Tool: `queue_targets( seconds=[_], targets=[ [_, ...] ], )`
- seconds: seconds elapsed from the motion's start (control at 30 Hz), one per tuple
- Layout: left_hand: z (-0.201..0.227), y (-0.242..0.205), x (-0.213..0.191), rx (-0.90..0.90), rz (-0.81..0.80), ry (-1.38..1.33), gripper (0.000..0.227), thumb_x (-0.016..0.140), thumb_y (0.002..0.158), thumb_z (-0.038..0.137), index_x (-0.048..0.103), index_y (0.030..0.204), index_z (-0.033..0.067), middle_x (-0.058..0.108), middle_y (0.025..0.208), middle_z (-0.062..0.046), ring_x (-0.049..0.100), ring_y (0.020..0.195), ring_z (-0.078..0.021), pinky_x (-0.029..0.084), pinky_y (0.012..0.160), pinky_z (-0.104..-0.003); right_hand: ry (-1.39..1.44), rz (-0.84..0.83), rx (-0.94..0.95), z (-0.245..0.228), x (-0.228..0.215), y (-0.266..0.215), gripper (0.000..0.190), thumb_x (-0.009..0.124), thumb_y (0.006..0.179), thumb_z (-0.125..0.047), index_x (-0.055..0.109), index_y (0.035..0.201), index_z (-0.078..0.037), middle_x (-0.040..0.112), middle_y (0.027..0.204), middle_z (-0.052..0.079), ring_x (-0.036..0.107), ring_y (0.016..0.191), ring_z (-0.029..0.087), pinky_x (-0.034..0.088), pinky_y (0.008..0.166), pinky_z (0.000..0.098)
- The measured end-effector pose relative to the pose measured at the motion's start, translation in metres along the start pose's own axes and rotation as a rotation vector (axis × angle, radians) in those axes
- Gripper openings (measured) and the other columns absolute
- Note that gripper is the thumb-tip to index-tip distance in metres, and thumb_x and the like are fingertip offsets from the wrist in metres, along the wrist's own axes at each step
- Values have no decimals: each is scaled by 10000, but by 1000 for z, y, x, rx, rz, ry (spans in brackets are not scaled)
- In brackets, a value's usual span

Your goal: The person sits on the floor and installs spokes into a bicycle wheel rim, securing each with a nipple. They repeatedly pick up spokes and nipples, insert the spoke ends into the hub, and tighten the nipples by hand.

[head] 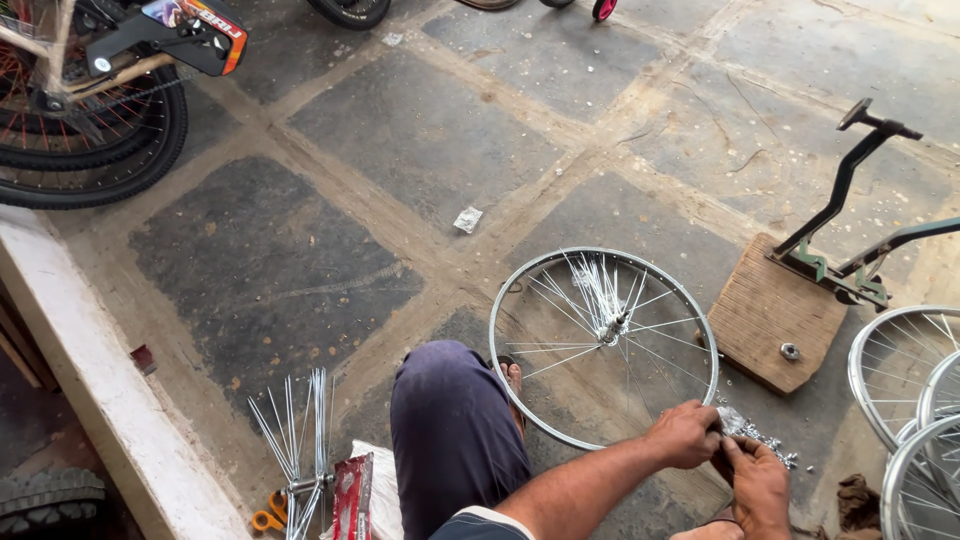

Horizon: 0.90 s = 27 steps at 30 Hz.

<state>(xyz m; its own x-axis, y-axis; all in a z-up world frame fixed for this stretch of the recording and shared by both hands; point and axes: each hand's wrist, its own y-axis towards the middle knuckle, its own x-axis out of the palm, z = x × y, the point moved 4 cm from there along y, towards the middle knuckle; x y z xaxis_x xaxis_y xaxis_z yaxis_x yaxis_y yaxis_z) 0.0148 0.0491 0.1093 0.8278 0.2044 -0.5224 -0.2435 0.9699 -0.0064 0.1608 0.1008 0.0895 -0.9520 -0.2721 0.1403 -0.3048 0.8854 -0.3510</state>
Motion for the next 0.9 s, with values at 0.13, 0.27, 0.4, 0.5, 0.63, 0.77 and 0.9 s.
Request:
queue_targets(
  seconds=[0.13,0.27,0.4,0.5,0.63,0.77,0.9],
  targets=[
    [-22,6,12,-109,13,-175,273,695,931,253,749,1154,105,759,1115,-166,720,1047,-346,564,925,-433,-43,-33,-102,-3,-1,5,188,712,948,11,660,1117,73,701,1035,148,697,878,220,602,820,342],
    [-40,21,23,80,27,-145,373,773,837,248,752,1188,124,745,1160,-156,719,1053,-347,561,944,-415,-285,-42,-97,-3,-11,10,248,751,879,11,706,1110,88,753,1016,167,729,879,240,597,813,325],
    [-43,16,17,238,116,-274,317,766,818,151,754,1131,102,746,1052,-186,738,951,-344,584,876,-395,-265,-19,-111,-6,-10,8,260,785,837,-10,729,1084,44,751,973,108,711,819,179,602,740,302],
    [-34,4,11,158,67,-412,230,746,844,81,773,1071,58,783,990,-159,766,890,-263,598,817,-350,-350,-25,-152,-11,-8,-3,151,779,872,17,739,1014,49,753,892,102,710,763,165,595,698,288],
    [-7,-5,-15,-6,-15,-425,188,728,902,91,767,1081,47,798,955,-121,774,826,-169,607,750,-315,-181,-12,-102,-24,5,-20,122,751,883,37,729,1001,16,739,885,69,709,774,132,602,723,256],
    [14,-7,-34,25,-31,-440,186,705,913,84,773,1083,53,799,934,-123,761,811,-186,602,738,-320,-206,3,-202,-33,13,-25,144,751,877,84,720,995,8,734,922,55,707,832,118,597,775,244],
    [26,-8,-41,197,40,-260,163,709,898,66,787,1042,64,793,962,-120,764,885,-245,600,790,-341,-118,-5,-206,-29,10,-24,149,740,881,98,713,992,2,740,925,58,720,840,123,607,790,244]
  ],
)
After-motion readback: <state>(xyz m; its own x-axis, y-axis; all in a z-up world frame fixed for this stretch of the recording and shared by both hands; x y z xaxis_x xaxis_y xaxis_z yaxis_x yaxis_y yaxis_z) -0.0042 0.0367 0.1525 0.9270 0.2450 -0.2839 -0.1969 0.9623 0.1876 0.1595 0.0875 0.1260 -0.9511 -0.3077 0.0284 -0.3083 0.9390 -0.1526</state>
